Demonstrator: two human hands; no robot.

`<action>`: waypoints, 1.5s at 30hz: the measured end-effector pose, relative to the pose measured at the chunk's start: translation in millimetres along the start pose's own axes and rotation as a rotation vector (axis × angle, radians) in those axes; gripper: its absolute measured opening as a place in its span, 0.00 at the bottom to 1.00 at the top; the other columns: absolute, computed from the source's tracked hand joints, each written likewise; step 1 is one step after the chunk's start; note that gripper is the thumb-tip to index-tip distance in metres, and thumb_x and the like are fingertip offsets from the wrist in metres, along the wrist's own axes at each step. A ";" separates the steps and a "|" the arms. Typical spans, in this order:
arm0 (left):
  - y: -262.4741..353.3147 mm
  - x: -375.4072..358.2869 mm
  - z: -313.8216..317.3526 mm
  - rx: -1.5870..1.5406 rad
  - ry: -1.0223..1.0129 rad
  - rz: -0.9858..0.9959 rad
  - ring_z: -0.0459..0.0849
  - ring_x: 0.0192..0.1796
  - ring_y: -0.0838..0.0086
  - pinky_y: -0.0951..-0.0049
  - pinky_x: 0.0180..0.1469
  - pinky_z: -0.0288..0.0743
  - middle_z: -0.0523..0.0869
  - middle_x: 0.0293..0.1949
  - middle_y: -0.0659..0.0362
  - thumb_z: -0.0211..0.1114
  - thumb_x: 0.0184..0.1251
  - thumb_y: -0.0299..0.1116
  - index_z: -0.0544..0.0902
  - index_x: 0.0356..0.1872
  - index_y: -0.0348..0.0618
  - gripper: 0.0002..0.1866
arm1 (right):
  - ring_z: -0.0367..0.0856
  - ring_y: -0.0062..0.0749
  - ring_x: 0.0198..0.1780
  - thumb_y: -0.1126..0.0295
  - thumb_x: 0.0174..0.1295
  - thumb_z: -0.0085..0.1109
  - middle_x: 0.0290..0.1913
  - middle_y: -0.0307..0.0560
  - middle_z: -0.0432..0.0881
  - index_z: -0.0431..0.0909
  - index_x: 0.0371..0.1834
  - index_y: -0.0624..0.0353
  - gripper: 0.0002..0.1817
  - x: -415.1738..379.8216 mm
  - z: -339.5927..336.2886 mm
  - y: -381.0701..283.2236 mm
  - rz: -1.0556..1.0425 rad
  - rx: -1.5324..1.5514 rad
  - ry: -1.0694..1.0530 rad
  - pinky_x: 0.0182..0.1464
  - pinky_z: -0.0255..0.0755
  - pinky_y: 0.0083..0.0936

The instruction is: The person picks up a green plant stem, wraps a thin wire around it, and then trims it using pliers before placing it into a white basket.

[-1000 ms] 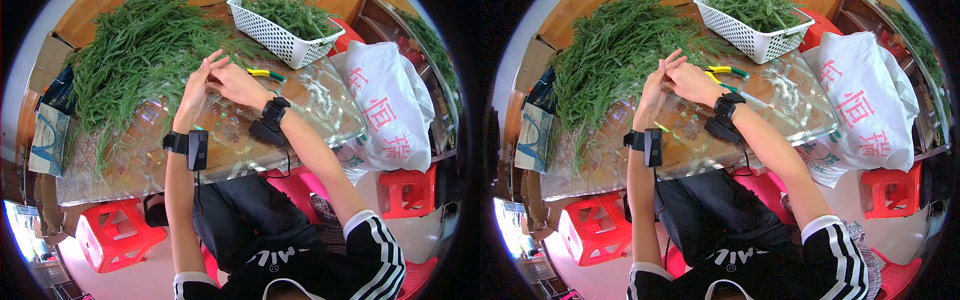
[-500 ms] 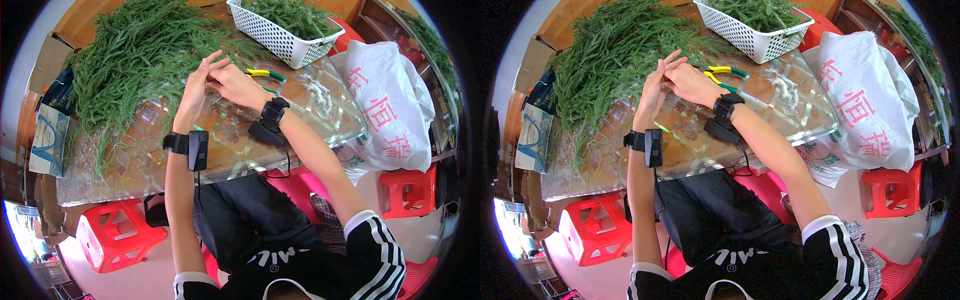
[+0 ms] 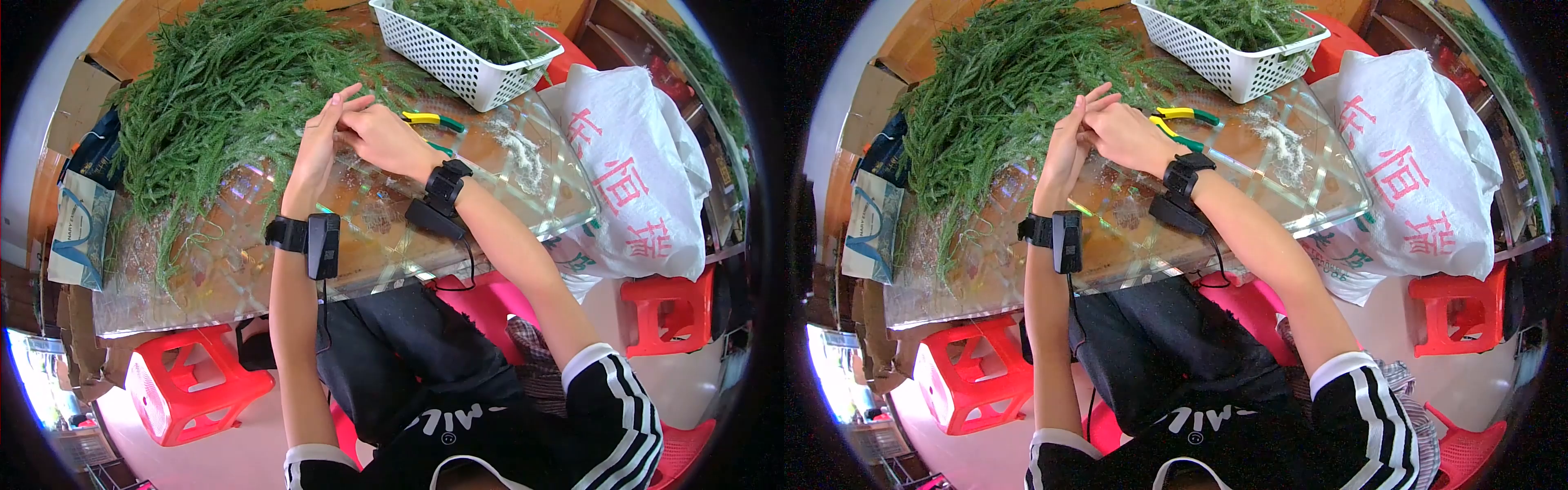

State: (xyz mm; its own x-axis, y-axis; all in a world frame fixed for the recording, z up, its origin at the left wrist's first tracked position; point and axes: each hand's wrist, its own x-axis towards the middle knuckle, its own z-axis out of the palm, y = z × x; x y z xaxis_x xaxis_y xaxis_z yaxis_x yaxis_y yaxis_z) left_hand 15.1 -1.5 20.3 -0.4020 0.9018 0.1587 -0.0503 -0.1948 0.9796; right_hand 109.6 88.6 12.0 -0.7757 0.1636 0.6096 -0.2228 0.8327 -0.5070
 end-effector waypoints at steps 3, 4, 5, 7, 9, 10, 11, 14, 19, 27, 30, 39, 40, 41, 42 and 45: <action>3.4 -2.1 2.5 0.011 0.012 -0.018 0.73 0.58 0.72 0.72 0.58 0.66 0.74 0.58 0.57 0.42 0.72 0.49 0.72 0.56 0.34 0.28 | 0.78 0.52 0.31 0.75 0.54 0.54 0.29 0.59 0.79 0.74 0.32 0.68 0.06 0.2 1.1 -0.7 0.018 -0.023 -0.007 0.33 0.72 0.38; 3.1 -1.9 2.7 0.017 0.010 -0.005 0.72 0.58 0.72 0.72 0.59 0.66 0.74 0.58 0.57 0.42 0.72 0.49 0.72 0.57 0.34 0.27 | 0.78 0.52 0.31 0.74 0.54 0.55 0.29 0.59 0.79 0.74 0.31 0.68 0.06 0.2 1.2 -0.8 0.027 -0.036 -0.015 0.33 0.72 0.38; 2.9 -1.9 2.8 0.022 0.008 0.008 0.72 0.58 0.72 0.72 0.59 0.65 0.74 0.58 0.56 0.42 0.72 0.48 0.71 0.57 0.34 0.27 | 0.78 0.52 0.31 0.74 0.54 0.55 0.29 0.59 0.79 0.74 0.31 0.68 0.07 0.3 0.7 -1.8 0.036 -0.050 -0.022 0.33 0.72 0.38; 2.4 -1.8 2.9 0.026 0.006 0.022 0.72 0.58 0.72 0.72 0.59 0.65 0.74 0.57 0.56 0.43 0.72 0.48 0.71 0.57 0.35 0.26 | 0.78 0.52 0.31 0.73 0.55 0.55 0.29 0.59 0.79 0.74 0.31 0.68 0.07 -0.2 -0.2 -3.8 0.035 -0.061 -0.011 0.33 0.72 0.38; 2.4 -1.8 2.3 0.014 -0.009 0.031 0.71 0.59 0.72 0.72 0.59 0.65 0.72 0.59 0.57 0.44 0.72 0.46 0.73 0.55 0.34 0.25 | 0.78 0.52 0.31 0.72 0.55 0.55 0.28 0.59 0.79 0.73 0.30 0.68 0.08 -0.1 -0.8 -5.9 0.031 -0.081 0.011 0.33 0.71 0.39; 2.4 -1.6 1.7 0.008 -0.016 0.036 0.71 0.59 0.72 0.72 0.59 0.65 0.71 0.61 0.58 0.44 0.72 0.45 0.74 0.55 0.34 0.24 | 0.78 0.52 0.31 0.72 0.55 0.55 0.28 0.59 0.79 0.73 0.30 0.68 0.08 0.0 -0.8 -5.7 0.030 -0.080 0.011 0.33 0.71 0.39; 1.7 -1.2 1.0 0.008 -0.016 0.036 0.71 0.59 0.72 0.72 0.59 0.65 0.71 0.61 0.58 0.44 0.72 0.45 0.74 0.55 0.34 0.24 | 0.78 0.53 0.31 0.71 0.55 0.55 0.28 0.59 0.78 0.73 0.30 0.67 0.08 0.1 -1.1 -5.5 0.035 -0.103 0.023 0.33 0.71 0.39; -2.6 1.6 -1.5 0.236 0.007 0.228 0.70 0.60 0.72 0.72 0.60 0.63 0.68 0.62 0.58 0.47 0.71 0.43 0.75 0.53 0.33 0.23 | 0.77 0.54 0.30 0.71 0.55 0.54 0.27 0.59 0.78 0.73 0.29 0.67 0.08 0.2 -2.1 -4.9 0.044 -0.149 0.048 0.32 0.71 0.41; -6.1 4.1 -2.6 0.344 0.042 0.258 0.68 0.61 0.72 0.72 0.60 0.62 0.68 0.62 0.58 0.48 0.70 0.42 0.76 0.52 0.34 0.22 | 0.76 0.56 0.29 0.73 0.54 0.53 0.25 0.59 0.77 0.73 0.27 0.67 0.07 0.2 -3.3 -4.7 0.081 -0.199 0.073 0.30 0.70 0.43; -8.0 2.2 1.8 0.673 0.181 0.402 0.70 0.58 0.66 0.69 0.59 0.63 0.69 0.59 0.54 0.50 0.69 0.41 0.79 0.49 0.36 0.20 | 0.76 0.56 0.29 0.75 0.52 0.54 0.25 0.60 0.77 0.73 0.28 0.66 0.05 -2.0 -3.8 0.6 0.134 -0.286 0.098 0.31 0.70 0.45; -5.7 -2.2 2.0 0.925 0.238 0.451 0.71 0.56 0.62 0.66 0.57 0.64 0.69 0.59 0.54 0.46 0.69 0.44 0.80 0.47 0.37 0.22 | 0.76 0.56 0.29 0.75 0.52 0.54 0.25 0.60 0.77 0.74 0.29 0.66 0.05 -1.6 -3.5 1.4 0.142 -0.279 0.086 0.31 0.70 0.45; -4.5 -7.5 1.4 1.005 0.267 0.553 0.72 0.54 0.61 0.61 0.57 0.63 0.70 0.58 0.56 0.40 0.70 0.46 0.81 0.44 0.39 0.24 | 0.78 0.54 0.29 0.73 0.53 0.54 0.25 0.58 0.78 0.77 0.30 0.63 0.05 -1.7 -0.2 8.5 0.098 -0.273 0.106 0.31 0.71 0.43; -3.5 -7.8 2.3 1.022 0.269 0.553 0.72 0.54 0.61 0.61 0.57 0.63 0.70 0.58 0.56 0.40 0.70 0.46 0.82 0.44 0.40 0.24 | 0.78 0.53 0.27 0.72 0.53 0.54 0.23 0.57 0.78 0.77 0.28 0.63 0.05 -1.2 -0.8 8.1 0.073 -0.268 0.130 0.30 0.72 0.43; -2.0 -8.1 3.3 1.040 0.271 0.554 0.72 0.54 0.61 0.61 0.57 0.63 0.70 0.58 0.56 0.41 0.70 0.46 0.82 0.43 0.40 0.24 | 0.79 0.52 0.26 0.72 0.52 0.54 0.21 0.57 0.78 0.77 0.26 0.63 0.06 -0.9 -1.1 7.5 0.047 -0.262 0.154 0.29 0.73 0.43; -1.4 -8.3 3.6 1.059 0.273 0.555 0.72 0.53 0.61 0.61 0.57 0.62 0.70 0.58 0.56 0.41 0.70 0.46 0.82 0.42 0.41 0.24 | 0.79 0.52 0.26 0.72 0.52 0.54 0.21 0.57 0.78 0.77 0.26 0.63 0.06 -0.8 -0.9 6.6 0.047 -0.262 0.154 0.29 0.73 0.43; -3.7 -7.0 0.9 1.115 0.333 0.556 0.72 0.53 0.62 0.60 0.56 0.62 0.71 0.57 0.56 0.43 0.70 0.45 0.83 0.41 0.41 0.22 | 0.79 0.52 0.26 0.69 0.56 0.54 0.20 0.57 0.78 0.79 0.25 0.62 0.08 0.0 -1.6 2.6 0.180 -0.141 0.238 0.30 0.73 0.43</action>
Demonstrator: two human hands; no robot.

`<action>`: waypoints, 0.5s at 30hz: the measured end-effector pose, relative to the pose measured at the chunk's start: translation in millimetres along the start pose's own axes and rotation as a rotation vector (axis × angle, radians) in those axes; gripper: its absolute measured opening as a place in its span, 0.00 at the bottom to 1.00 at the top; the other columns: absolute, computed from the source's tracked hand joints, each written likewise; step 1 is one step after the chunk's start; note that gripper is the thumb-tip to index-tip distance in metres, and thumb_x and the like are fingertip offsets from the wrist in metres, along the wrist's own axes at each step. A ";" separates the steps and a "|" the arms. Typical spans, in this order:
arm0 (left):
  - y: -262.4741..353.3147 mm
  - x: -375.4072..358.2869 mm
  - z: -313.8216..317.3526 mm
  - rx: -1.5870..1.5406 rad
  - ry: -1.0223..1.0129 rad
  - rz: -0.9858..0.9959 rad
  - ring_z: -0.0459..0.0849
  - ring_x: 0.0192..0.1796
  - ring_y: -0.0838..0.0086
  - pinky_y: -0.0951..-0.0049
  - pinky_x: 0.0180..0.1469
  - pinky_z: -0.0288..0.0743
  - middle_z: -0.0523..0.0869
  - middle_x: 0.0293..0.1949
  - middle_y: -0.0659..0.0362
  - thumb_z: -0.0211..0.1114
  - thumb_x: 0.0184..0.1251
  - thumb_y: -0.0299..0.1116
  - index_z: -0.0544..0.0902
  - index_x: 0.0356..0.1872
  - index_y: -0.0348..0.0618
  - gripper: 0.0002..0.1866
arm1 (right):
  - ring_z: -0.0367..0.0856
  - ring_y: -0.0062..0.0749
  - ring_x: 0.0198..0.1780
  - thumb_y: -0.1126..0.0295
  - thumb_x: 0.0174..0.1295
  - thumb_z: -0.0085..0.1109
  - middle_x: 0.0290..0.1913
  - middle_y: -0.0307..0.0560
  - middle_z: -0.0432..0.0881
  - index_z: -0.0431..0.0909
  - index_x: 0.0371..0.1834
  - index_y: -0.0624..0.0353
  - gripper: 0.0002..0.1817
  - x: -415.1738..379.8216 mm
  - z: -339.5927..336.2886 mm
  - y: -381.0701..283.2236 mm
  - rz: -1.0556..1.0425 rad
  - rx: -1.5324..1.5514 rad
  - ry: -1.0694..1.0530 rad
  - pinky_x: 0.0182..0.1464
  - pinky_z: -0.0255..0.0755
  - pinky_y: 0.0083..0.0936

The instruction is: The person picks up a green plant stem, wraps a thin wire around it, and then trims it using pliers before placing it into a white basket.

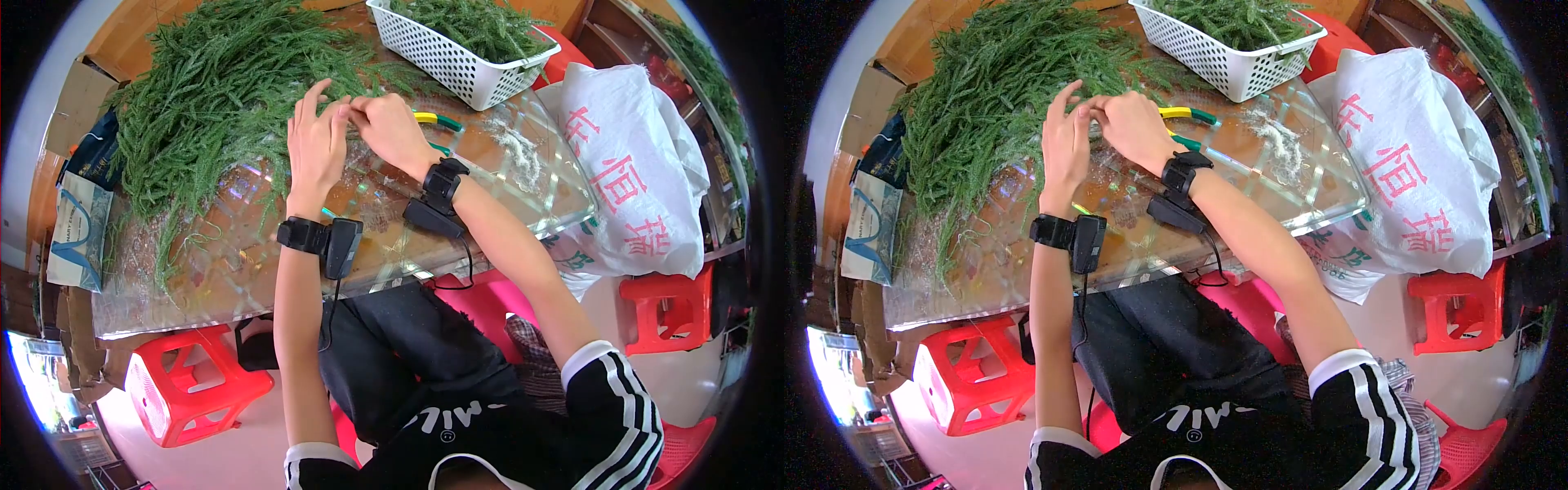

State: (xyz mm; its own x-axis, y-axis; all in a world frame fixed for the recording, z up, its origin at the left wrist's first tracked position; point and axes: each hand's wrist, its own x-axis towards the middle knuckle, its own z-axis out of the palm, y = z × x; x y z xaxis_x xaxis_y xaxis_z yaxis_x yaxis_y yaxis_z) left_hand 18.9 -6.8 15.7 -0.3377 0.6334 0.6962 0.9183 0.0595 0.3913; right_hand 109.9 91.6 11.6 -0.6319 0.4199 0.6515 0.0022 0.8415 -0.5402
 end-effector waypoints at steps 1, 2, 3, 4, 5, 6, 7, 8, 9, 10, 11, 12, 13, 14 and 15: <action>-1.7 -0.1 0.6 0.034 0.017 -0.007 0.72 0.53 0.62 0.60 0.56 0.62 0.71 0.57 0.56 0.44 0.70 0.45 0.83 0.41 0.42 0.22 | 0.79 0.52 0.26 0.69 0.56 0.54 0.20 0.57 0.78 0.79 0.25 0.62 0.08 1.4 -2.7 -1.0 0.001 -0.001 0.000 0.30 0.73 0.43; -3.8 -0.5 0.9 0.033 0.017 -0.007 0.72 0.53 0.62 0.60 0.56 0.62 0.71 0.57 0.56 0.44 0.70 0.45 0.83 0.41 0.42 0.22 | 0.78 0.52 0.25 0.68 0.57 0.53 0.20 0.56 0.78 0.79 0.25 0.61 0.09 3.4 -6.4 -1.4 0.077 -0.057 0.031 0.29 0.72 0.42; -6.5 -0.8 1.2 0.080 0.035 -0.055 0.72 0.54 0.62 0.60 0.55 0.63 0.71 0.57 0.56 0.45 0.69 0.44 0.83 0.40 0.42 0.20 | 0.77 0.52 0.25 0.66 0.58 0.53 0.20 0.56 0.77 0.80 0.25 0.60 0.10 5.8 -10.2 -0.8 0.152 -0.112 0.061 0.29 0.71 0.40; -8.8 -0.8 1.4 0.126 0.054 -0.102 0.72 0.54 0.62 0.60 0.55 0.63 0.71 0.57 0.56 0.47 0.68 0.44 0.83 0.40 0.42 0.19 | 0.77 0.52 0.25 0.64 0.59 0.53 0.19 0.55 0.77 0.81 0.25 0.58 0.11 7.7 -13.3 1.2 0.225 -0.169 0.090 0.29 0.70 0.38; -11.4 -0.7 2.1 0.172 0.074 -0.152 0.71 0.54 0.62 0.60 0.55 0.63 0.71 0.56 0.56 0.49 0.67 0.43 0.83 0.39 0.43 0.18 | 0.77 0.52 0.25 0.64 0.59 0.53 0.19 0.55 0.77 0.81 0.25 0.58 0.11 9.6 -15.6 5.5 0.222 -0.171 0.088 0.29 0.70 0.38; -14.1 -0.7 2.9 0.170 0.078 -0.157 0.71 0.54 0.62 0.60 0.55 0.63 0.71 0.56 0.56 0.49 0.67 0.43 0.83 0.39 0.43 0.18 | 0.77 0.51 0.24 0.63 0.59 0.54 0.19 0.54 0.77 0.81 0.27 0.57 0.11 11.6 -17.6 11.8 0.268 -0.238 0.123 0.29 0.70 0.38; -16.7 -1.1 3.4 0.196 0.086 -0.182 0.71 0.54 0.62 0.60 0.55 0.63 0.71 0.56 0.56 0.51 0.66 0.43 0.83 0.39 0.43 0.17 | 0.77 0.50 0.24 0.61 0.59 0.54 0.18 0.52 0.77 0.81 0.29 0.57 0.12 13.0 -18.6 19.0 0.315 -0.304 0.157 0.29 0.70 0.38; -19.3 -2.3 3.9 0.223 0.093 -0.209 0.71 0.54 0.63 0.60 0.55 0.63 0.71 0.56 0.56 0.52 0.65 0.42 0.83 0.38 0.43 0.16 | 0.78 0.49 0.24 0.59 0.58 0.55 0.17 0.51 0.77 0.81 0.31 0.56 0.12 13.4 -18.3 25.3 0.362 -0.370 0.189 0.29 0.70 0.37; -21.8 -3.8 4.3 0.252 0.100 -0.236 0.71 0.54 0.63 0.60 0.55 0.63 0.71 0.55 0.57 0.54 0.64 0.42 0.83 0.38 0.43 0.15 | 0.78 0.49 0.24 0.59 0.58 0.55 0.17 0.51 0.77 0.81 0.31 0.56 0.12 14.1 -16.5 31.7 0.359 -0.369 0.181 0.29 0.70 0.37; -22.1 -4.5 4.0 0.254 0.102 -0.243 0.71 0.54 0.63 0.60 0.55 0.63 0.71 0.55 0.57 0.54 0.64 0.42 0.83 0.38 0.43 0.15 | 0.78 0.48 0.25 0.58 0.58 0.56 0.18 0.50 0.78 0.81 0.33 0.56 0.13 16.0 -16.2 32.9 0.363 -0.307 0.213 0.30 0.71 0.37; -22.1 -5.0 4.0 0.266 0.101 -0.246 0.72 0.53 0.62 0.61 0.54 0.64 0.72 0.55 0.56 0.55 0.64 0.41 0.83 0.37 0.41 0.15 | 0.78 0.47 0.26 0.57 0.57 0.56 0.20 0.49 0.79 0.80 0.35 0.55 0.14 17.5 -15.4 33.6 0.367 -0.244 0.245 0.31 0.71 0.37; -21.9 -5.4 4.1 0.277 0.101 -0.248 0.72 0.52 0.62 0.62 0.54 0.66 0.72 0.55 0.55 0.56 0.64 0.41 0.83 0.37 0.39 0.15 | 0.79 0.46 0.27 0.55 0.56 0.57 0.21 0.49 0.80 0.80 0.37 0.55 0.15 18.0 -14.3 33.8 0.372 -0.182 0.278 0.32 0.71 0.37; -21.6 -5.4 4.2 0.288 0.100 -0.248 0.73 0.52 0.61 0.62 0.53 0.67 0.73 0.55 0.54 0.56 0.63 0.41 0.83 0.36 0.37 0.16 | 0.79 0.46 0.27 0.55 0.56 0.57 0.21 0.49 0.80 0.80 0.37 0.55 0.15 16.7 -12.9 33.7 0.370 -0.181 0.275 0.32 0.71 0.37; -21.5 -5.0 4.1 0.289 0.103 -0.251 0.73 0.52 0.61 0.62 0.53 0.67 0.73 0.55 0.54 0.56 0.63 0.41 0.83 0.36 0.37 0.16 | 0.79 0.45 0.28 0.55 0.56 0.58 0.23 0.49 0.80 0.79 0.39 0.56 0.16 14.3 -11.2 33.2 0.275 -0.151 0.209 0.33 0.71 0.37; -21.9 -4.9 4.3 0.278 0.103 -0.261 0.72 0.52 0.62 0.62 0.54 0.66 0.72 0.55 0.55 0.57 0.63 0.41 0.83 0.36 0.39 0.15 | 0.79 0.45 0.29 0.55 0.55 0.59 0.25 0.49 0.81 0.78 0.40 0.57 0.18 13.1 -13.0 24.3 0.180 -0.120 0.144 0.34 0.71 0.37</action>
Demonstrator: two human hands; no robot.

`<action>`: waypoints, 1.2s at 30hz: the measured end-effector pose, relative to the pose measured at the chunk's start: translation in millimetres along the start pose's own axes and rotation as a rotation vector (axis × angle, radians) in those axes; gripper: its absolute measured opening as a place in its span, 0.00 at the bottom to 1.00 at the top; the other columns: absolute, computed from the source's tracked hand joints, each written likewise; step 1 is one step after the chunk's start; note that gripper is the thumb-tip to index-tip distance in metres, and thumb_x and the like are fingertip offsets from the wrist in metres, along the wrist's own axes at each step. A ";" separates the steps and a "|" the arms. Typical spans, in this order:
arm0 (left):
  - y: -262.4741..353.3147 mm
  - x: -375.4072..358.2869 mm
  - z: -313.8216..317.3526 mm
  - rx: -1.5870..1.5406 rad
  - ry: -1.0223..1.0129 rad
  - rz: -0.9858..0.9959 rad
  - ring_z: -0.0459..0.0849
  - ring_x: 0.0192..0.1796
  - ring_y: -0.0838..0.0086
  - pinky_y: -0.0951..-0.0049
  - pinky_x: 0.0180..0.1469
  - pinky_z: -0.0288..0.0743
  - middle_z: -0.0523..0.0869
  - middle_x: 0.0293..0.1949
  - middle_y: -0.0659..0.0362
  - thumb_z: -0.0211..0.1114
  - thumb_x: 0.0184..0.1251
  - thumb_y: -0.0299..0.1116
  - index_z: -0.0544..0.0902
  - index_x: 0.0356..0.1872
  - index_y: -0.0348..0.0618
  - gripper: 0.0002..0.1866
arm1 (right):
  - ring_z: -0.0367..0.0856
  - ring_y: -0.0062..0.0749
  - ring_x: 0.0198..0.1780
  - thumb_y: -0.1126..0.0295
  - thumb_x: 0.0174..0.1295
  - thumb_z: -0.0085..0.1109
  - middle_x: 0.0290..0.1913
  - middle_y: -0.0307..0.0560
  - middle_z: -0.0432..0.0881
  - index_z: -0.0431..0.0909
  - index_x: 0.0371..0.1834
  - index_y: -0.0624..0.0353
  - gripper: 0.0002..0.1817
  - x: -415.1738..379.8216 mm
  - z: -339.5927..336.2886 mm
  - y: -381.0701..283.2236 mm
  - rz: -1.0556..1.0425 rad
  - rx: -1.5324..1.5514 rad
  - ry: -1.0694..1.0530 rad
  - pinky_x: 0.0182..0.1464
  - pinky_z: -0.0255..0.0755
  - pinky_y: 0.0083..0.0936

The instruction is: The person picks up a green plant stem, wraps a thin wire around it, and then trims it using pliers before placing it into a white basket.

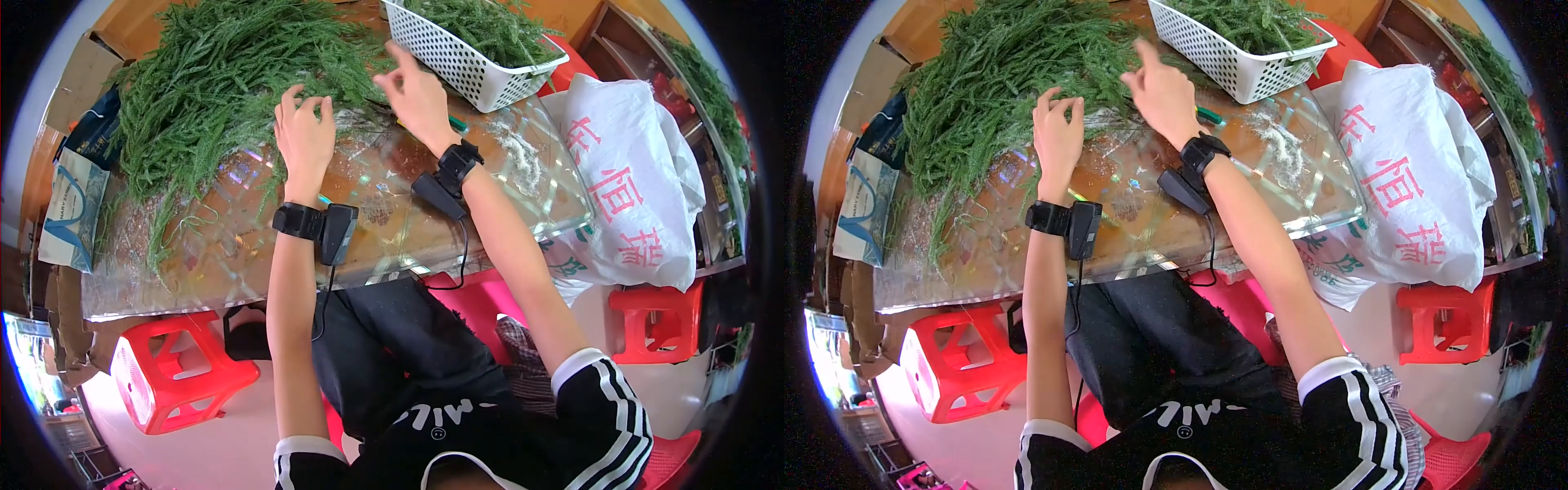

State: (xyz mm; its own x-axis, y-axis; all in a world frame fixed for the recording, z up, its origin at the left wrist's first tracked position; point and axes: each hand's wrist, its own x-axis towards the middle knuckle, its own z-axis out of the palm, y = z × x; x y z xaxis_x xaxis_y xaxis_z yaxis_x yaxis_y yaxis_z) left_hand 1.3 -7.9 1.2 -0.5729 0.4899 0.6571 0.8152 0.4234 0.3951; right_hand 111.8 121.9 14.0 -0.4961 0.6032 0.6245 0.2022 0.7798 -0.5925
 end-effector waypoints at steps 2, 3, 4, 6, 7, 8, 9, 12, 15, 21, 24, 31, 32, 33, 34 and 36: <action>-1.0 0.1 0.3 -0.021 -0.007 -0.020 0.71 0.53 0.63 0.61 0.54 0.65 0.71 0.55 0.57 0.57 0.62 0.40 0.84 0.35 0.42 0.13 | 0.79 0.45 0.30 0.55 0.54 0.59 0.28 0.49 0.82 0.77 0.42 0.58 0.19 -3.7 1.6 -4.1 -0.100 0.034 -0.063 0.35 0.71 0.37; -1.3 0.3 0.6 -0.019 -0.003 -0.022 0.71 0.53 0.63 0.61 0.54 0.65 0.71 0.55 0.57 0.57 0.62 0.40 0.84 0.35 0.42 0.13 | 0.79 0.45 0.31 0.56 0.54 0.60 0.29 0.50 0.81 0.78 0.40 0.59 0.18 -7.2 7.2 0.2 -0.213 -0.080 -0.102 0.35 0.71 0.37; -1.5 0.4 1.0 -0.035 -0.005 -0.019 0.71 0.53 0.63 0.61 0.54 0.65 0.71 0.55 0.56 0.57 0.62 0.41 0.84 0.35 0.41 0.14 | 0.79 0.45 0.32 0.57 0.54 0.60 0.30 0.51 0.81 0.78 0.39 0.61 0.18 -10.5 12.2 4.0 -0.326 -0.195 -0.139 0.35 0.71 0.37; -2.8 0.5 2.4 -0.068 -0.009 -0.014 0.72 0.53 0.62 0.62 0.53 0.66 0.71 0.55 0.55 0.57 0.62 0.41 0.83 0.35 0.40 0.14 | 0.79 0.45 0.33 0.58 0.53 0.61 0.31 0.51 0.81 0.78 0.37 0.62 0.18 -11.5 12.6 2.8 -0.445 -0.310 -0.179 0.36 0.71 0.37; -5.0 1.1 4.9 -0.068 -0.005 -0.018 0.72 0.53 0.62 0.62 0.53 0.66 0.71 0.55 0.55 0.57 0.62 0.41 0.83 0.35 0.40 0.14 | 0.79 0.43 0.32 0.60 0.53 0.61 0.30 0.50 0.81 0.78 0.36 0.63 0.16 -11.1 11.8 2.8 -0.371 -0.279 -0.218 0.35 0.71 0.34; -8.9 1.9 9.6 -0.134 0.007 -0.027 0.73 0.51 0.61 0.62 0.52 0.67 0.72 0.53 0.54 0.57 0.62 0.41 0.83 0.35 0.40 0.15 | 0.79 0.40 0.31 0.61 0.52 0.62 0.29 0.48 0.80 0.78 0.34 0.63 0.15 -10.3 11.1 2.9 -0.299 -0.247 -0.258 0.35 0.71 0.32; -11.7 2.9 12.9 -0.200 0.020 -0.036 0.74 0.50 0.60 0.62 0.51 0.67 0.74 0.52 0.53 0.57 0.63 0.41 0.83 0.35 0.39 0.15 | 0.79 0.37 0.30 0.63 0.52 0.62 0.27 0.46 0.80 0.79 0.32 0.64 0.14 -9.3 11.1 2.5 -0.226 -0.216 -0.297 0.35 0.71 0.30; -15.4 5.3 10.1 -0.312 -0.003 -0.081 0.76 0.47 0.59 0.63 0.50 0.68 0.76 0.47 0.51 0.55 0.64 0.42 0.83 0.35 0.37 0.17 | 0.77 0.30 0.29 0.66 0.52 0.61 0.27 0.42 0.78 0.78 0.28 0.63 0.10 -6.8 12.4 -3.0 0.046 0.228 -0.465 0.34 0.69 0.25; -15.8 8.7 8.6 -0.409 -0.083 -0.144 0.77 0.43 0.58 0.63 0.48 0.69 0.79 0.41 0.49 0.53 0.66 0.44 0.82 0.35 0.35 0.20 | 0.74 0.24 0.28 0.68 0.53 0.60 0.26 0.40 0.77 0.77 0.26 0.62 0.08 -8.9 10.4 -9.3 0.266 0.672 -0.604 0.33 0.67 0.20; -6.4 11.9 -2.6 -0.722 -0.240 -0.639 0.77 0.40 0.65 0.68 0.44 0.70 0.82 0.38 0.50 0.39 0.69 0.57 0.82 0.37 0.34 0.33 | 0.71 0.21 0.25 0.74 0.55 0.55 0.27 0.41 0.77 0.75 0.26 0.61 0.03 -9.3 -1.5 -17.4 0.407 1.402 -0.819 0.31 0.64 0.19; -1.3 11.5 -8.4 -0.847 -0.289 -0.675 0.76 0.41 0.68 0.69 0.43 0.70 0.82 0.40 0.52 0.36 0.68 0.60 0.82 0.37 0.35 0.36 | 0.69 0.24 0.24 0.76 0.56 0.53 0.26 0.42 0.75 0.73 0.25 0.61 0.04 -7.6 -7.5 -19.3 0.443 1.605 -0.702 0.32 0.63 0.20; -1.4 10.7 -12.2 -1.098 -0.413 -0.607 0.74 0.47 0.71 0.68 0.43 0.69 0.80 0.45 0.54 0.39 0.66 0.63 0.79 0.44 0.38 0.35 | 0.64 0.29 0.23 0.74 0.53 0.54 0.23 0.44 0.72 0.71 0.23 0.61 0.04 -5.5 -13.7 -13.7 0.447 1.990 -0.536 0.33 0.59 0.24; -0.8 11.3 -12.9 -1.175 -0.399 -0.645 0.73 0.48 0.71 0.68 0.44 0.69 0.80 0.46 0.55 0.40 0.66 0.62 0.77 0.46 0.38 0.34 | 0.63 0.29 0.23 0.74 0.53 0.54 0.23 0.44 0.71 0.71 0.23 0.61 0.04 -6.1 -13.0 -12.1 0.369 2.025 -0.594 0.33 0.58 0.24; -0.3 12.1 -13.6 -1.252 -0.383 -0.684 0.73 0.49 0.70 0.68 0.45 0.68 0.79 0.47 0.55 0.41 0.67 0.61 0.76 0.47 0.39 0.33 | 0.63 0.29 0.24 0.73 0.52 0.55 0.23 0.45 0.71 0.71 0.24 0.61 0.04 -6.1 -12.3 -10.5 0.288 2.056 -0.653 0.34 0.57 0.24; 0.2 13.0 -14.5 -1.330 -0.366 -0.721 0.73 0.50 0.70 0.68 0.46 0.68 0.78 0.48 0.55 0.42 0.67 0.60 0.74 0.49 0.39 0.32 | 0.63 0.29 0.24 0.73 0.52 0.55 0.23 0.45 0.71 0.71 0.24 0.61 0.04 -5.3 -11.6 -9.0 0.286 2.057 -0.652 0.34 0.57 0.24; 1.5 15.9 -15.6 -1.437 -0.362 -0.716 0.73 0.50 0.70 0.68 0.46 0.67 0.78 0.49 0.56 0.42 0.67 0.59 0.74 0.50 0.40 0.30 | 0.65 0.34 0.25 0.75 0.51 0.53 0.23 0.49 0.73 0.72 0.24 0.64 0.03 -2.6 -12.0 -8.2 0.125 2.088 -0.798 0.34 0.56 0.28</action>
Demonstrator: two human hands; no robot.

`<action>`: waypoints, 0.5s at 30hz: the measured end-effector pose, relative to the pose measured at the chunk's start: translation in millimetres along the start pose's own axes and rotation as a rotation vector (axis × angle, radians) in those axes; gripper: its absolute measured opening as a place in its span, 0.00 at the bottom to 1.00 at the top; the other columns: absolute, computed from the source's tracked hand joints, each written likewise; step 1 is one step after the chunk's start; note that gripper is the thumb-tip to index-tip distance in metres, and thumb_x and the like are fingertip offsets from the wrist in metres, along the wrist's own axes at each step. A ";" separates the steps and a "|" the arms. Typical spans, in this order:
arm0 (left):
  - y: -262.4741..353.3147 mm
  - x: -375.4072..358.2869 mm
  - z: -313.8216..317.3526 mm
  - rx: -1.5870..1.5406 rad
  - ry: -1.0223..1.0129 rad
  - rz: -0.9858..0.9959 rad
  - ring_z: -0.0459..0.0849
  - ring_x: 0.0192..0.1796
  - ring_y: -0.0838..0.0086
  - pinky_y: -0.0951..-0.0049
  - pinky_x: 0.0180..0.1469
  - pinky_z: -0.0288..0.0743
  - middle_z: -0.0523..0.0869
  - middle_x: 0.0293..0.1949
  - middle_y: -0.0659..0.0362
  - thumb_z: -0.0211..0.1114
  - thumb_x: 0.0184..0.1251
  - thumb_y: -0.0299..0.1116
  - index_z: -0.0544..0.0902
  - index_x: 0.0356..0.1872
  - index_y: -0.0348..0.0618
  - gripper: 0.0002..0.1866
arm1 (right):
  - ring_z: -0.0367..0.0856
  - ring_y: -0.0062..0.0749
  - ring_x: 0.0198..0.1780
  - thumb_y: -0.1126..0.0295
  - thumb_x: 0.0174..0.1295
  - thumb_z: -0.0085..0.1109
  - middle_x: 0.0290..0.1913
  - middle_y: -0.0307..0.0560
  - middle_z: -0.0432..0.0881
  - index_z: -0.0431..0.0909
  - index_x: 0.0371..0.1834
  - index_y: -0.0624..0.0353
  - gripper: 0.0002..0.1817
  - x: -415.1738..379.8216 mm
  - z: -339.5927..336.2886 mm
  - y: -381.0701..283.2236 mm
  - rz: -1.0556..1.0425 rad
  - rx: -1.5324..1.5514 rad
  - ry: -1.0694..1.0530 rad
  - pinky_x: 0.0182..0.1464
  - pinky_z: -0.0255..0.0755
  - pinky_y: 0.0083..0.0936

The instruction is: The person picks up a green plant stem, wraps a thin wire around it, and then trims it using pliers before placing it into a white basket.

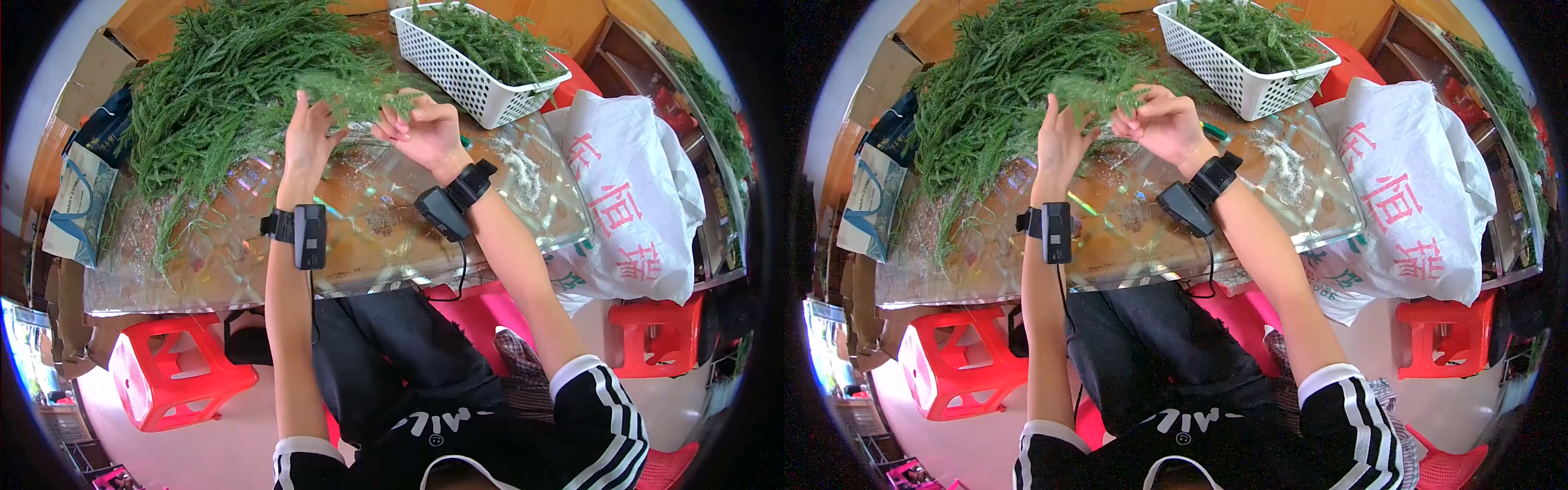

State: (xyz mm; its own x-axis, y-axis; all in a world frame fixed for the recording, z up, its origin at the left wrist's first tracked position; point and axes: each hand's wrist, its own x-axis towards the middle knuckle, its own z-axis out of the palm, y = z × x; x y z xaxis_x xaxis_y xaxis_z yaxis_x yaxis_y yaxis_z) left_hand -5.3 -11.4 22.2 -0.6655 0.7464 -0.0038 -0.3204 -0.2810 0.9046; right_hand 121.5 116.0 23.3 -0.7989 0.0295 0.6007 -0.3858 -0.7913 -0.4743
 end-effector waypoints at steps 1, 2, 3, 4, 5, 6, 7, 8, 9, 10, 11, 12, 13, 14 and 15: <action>1.3 0.7 0.7 -0.097 -0.037 0.003 0.73 0.50 0.71 0.68 0.47 0.67 0.78 0.49 0.56 0.43 0.68 0.58 0.74 0.50 0.40 0.29 | 0.66 0.36 0.26 0.77 0.50 0.53 0.24 0.50 0.73 0.73 0.24 0.66 0.03 0.1 -0.4 -0.7 0.018 0.000 -0.088 0.34 0.56 0.29; 2.5 0.9 1.0 -0.194 -0.073 0.006 0.73 0.51 0.71 0.68 0.48 0.66 0.78 0.49 0.57 0.43 0.69 0.56 0.73 0.50 0.41 0.28 | 0.66 0.36 0.26 0.77 0.50 0.53 0.24 0.50 0.73 0.73 0.24 0.66 0.03 -0.3 -0.7 -0.4 0.017 -0.001 -0.088 0.34 0.56 0.29; 3.9 0.8 0.7 -0.193 -0.074 0.006 0.73 0.51 0.71 0.68 0.48 0.66 0.78 0.49 0.57 0.43 0.69 0.56 0.73 0.50 0.41 0.28 | 0.65 0.34 0.25 0.74 0.51 0.52 0.23 0.49 0.73 0.73 0.26 0.65 0.04 -1.0 -1.0 0.8 0.033 -0.042 -0.035 0.34 0.56 0.27; 6.4 0.1 0.7 -0.192 -0.115 0.095 0.73 0.50 0.72 0.67 0.48 0.66 0.78 0.49 0.57 0.44 0.69 0.54 0.73 0.50 0.41 0.26 | 0.64 0.31 0.25 0.72 0.51 0.52 0.23 0.47 0.72 0.74 0.27 0.64 0.05 -1.4 -1.3 2.2 0.049 -0.084 0.017 0.33 0.56 0.25; 9.1 -1.3 1.2 -0.192 -0.155 0.182 0.73 0.50 0.72 0.67 0.49 0.66 0.78 0.48 0.57 0.46 0.70 0.51 0.73 0.50 0.41 0.23 | 0.63 0.29 0.25 0.70 0.52 0.52 0.23 0.45 0.71 0.74 0.28 0.63 0.07 -1.9 -1.6 3.4 0.065 -0.126 0.071 0.33 0.56 0.23; 10.3 -1.8 0.7 -0.191 -0.197 0.268 0.73 0.50 0.73 0.66 0.50 0.65 0.78 0.48 0.57 0.47 0.70 0.49 0.72 0.50 0.42 0.21 | 0.63 0.29 0.25 0.70 0.52 0.52 0.23 0.45 0.71 0.74 0.28 0.63 0.07 -1.8 -3.3 4.0 0.063 -0.126 0.073 0.33 0.56 0.23; 9.5 0.4 -2.3 -0.190 -0.198 0.264 0.73 0.50 0.73 0.66 0.50 0.65 0.78 0.48 0.57 0.47 0.70 0.49 0.72 0.50 0.42 0.21 | 0.66 0.30 0.27 0.68 0.55 0.51 0.25 0.46 0.73 0.75 0.32 0.64 0.10 -1.0 -6.2 4.3 0.076 -0.196 0.129 0.34 0.58 0.24; 8.4 4.3 -7.0 -0.190 -0.103 0.305 0.73 0.49 0.73 0.66 0.49 0.66 0.77 0.47 0.57 0.49 0.70 0.46 0.72 0.50 0.41 0.19 | 0.70 0.32 0.30 0.66 0.57 0.49 0.28 0.48 0.75 0.75 0.36 0.66 0.13 -0.1 -8.3 5.0 0.089 -0.265 0.185 0.34 0.60 0.24; 8.6 6.9 -10.5 -0.190 -0.007 0.348 0.73 0.48 0.73 0.67 0.48 0.66 0.77 0.47 0.57 0.50 0.69 0.43 0.72 0.51 0.41 0.17 | 0.73 0.34 0.32 0.64 0.60 0.48 0.30 0.49 0.78 0.76 0.40 0.67 0.16 1.9 -5.1 6.2 0.105 -0.334 0.240 0.35 0.63 0.24; 8.3 8.3 -14.3 -0.190 0.091 0.392 0.73 0.48 0.73 0.67 0.47 0.66 0.77 0.47 0.57 0.52 0.69 0.40 0.71 0.51 0.41 0.16 | 0.73 0.34 0.32 0.64 0.60 0.48 0.30 0.49 0.78 0.76 0.40 0.67 0.16 3.5 -1.5 8.3 0.104 -0.332 0.240 0.35 0.63 0.24; 7.7 8.6 -18.4 -0.188 0.092 0.392 0.73 0.48 0.73 0.67 0.47 0.66 0.77 0.47 0.57 0.52 0.69 0.40 0.71 0.51 0.41 0.16 | 0.74 0.37 0.38 0.61 0.62 0.46 0.35 0.52 0.78 0.74 0.45 0.68 0.19 5.1 2.4 10.4 0.152 -0.399 0.310 0.39 0.65 0.24; 7.2 8.5 -22.6 -0.177 0.218 0.413 0.73 0.47 0.73 0.67 0.47 0.67 0.77 0.47 0.57 0.53 0.68 0.37 0.71 0.51 0.41 0.15 | 0.75 0.40 0.43 0.58 0.64 0.43 0.41 0.55 0.78 0.72 0.49 0.70 0.23 7.1 7.0 11.9 0.199 -0.466 0.378 0.42 0.67 0.25; 6.4 8.7 -26.2 -0.166 0.344 0.432 0.73 0.46 0.73 0.67 0.46 0.67 0.77 0.46 0.58 0.53 0.68 0.35 0.71 0.51 0.40 0.14 | 0.77 0.44 0.48 0.55 0.67 0.41 0.46 0.59 0.78 0.70 0.53 0.71 0.26 8.8 10.4 12.6 0.245 -0.533 0.447 0.45 0.70 0.26; 6.7 8.3 -27.6 -0.154 0.470 0.451 0.73 0.45 0.73 0.67 0.46 0.67 0.76 0.46 0.58 0.54 0.67 0.33 0.70 0.50 0.40 0.14 | 0.77 0.44 0.48 0.55 0.67 0.41 0.46 0.59 0.78 0.70 0.53 0.71 0.26 9.5 9.6 13.4 0.242 -0.531 0.446 0.45 0.70 0.26; 6.4 8.6 -28.3 -0.152 0.470 0.452 0.73 0.45 0.73 0.67 0.46 0.67 0.76 0.46 0.58 0.54 0.67 0.33 0.70 0.50 0.40 0.14 | 0.74 0.45 0.52 0.53 0.67 0.38 0.50 0.60 0.75 0.67 0.55 0.72 0.29 10.0 8.7 14.5 0.245 -0.463 0.469 0.49 0.69 0.27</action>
State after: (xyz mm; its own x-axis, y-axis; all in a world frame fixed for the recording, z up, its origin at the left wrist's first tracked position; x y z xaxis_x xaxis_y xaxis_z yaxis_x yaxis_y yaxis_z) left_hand -32.1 -23.9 15.9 -0.9684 0.2027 0.1454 -0.0094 -0.6120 0.7908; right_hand 112.0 99.5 28.0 -0.9623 0.2267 0.1500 -0.2430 -0.4702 -0.8484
